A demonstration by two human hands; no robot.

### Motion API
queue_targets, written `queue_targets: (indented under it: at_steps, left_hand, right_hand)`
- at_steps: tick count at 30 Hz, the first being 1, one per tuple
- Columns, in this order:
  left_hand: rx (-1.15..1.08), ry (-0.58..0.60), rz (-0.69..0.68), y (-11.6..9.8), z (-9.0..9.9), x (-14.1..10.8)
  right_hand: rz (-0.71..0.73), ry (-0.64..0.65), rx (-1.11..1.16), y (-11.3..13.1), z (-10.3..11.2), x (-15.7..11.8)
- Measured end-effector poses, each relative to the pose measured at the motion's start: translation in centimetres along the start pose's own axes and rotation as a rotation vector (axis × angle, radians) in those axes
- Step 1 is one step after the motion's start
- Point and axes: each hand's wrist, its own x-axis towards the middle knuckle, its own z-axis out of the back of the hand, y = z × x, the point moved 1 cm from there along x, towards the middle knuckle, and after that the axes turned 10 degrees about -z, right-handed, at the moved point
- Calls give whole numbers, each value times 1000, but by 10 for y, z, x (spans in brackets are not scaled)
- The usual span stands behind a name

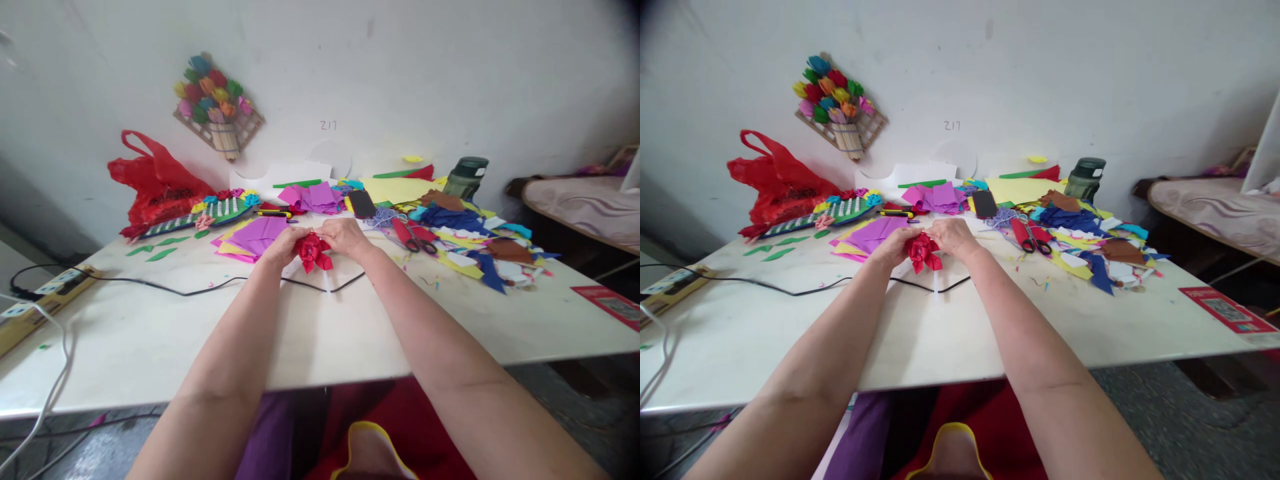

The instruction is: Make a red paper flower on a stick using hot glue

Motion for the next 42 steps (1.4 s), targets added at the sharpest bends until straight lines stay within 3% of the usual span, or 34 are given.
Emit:
queue_targets:
  at_steps: [4,10,19,42]
  left_hand:
    - [15,45,-27,-4,-2,-3]
    - [59,87,-49,-4,2,-2]
    - [176,169,-34,0,10,1]
    - [208,186,-32,-1,13,4]
  right_hand:
    - [14,19,43,-2,1,-1]
    - [-22,24,303,-14,-10,1]
    - [-126,163,496,-31,-19,1]
    - [-236,140,260,-22,-7,0]
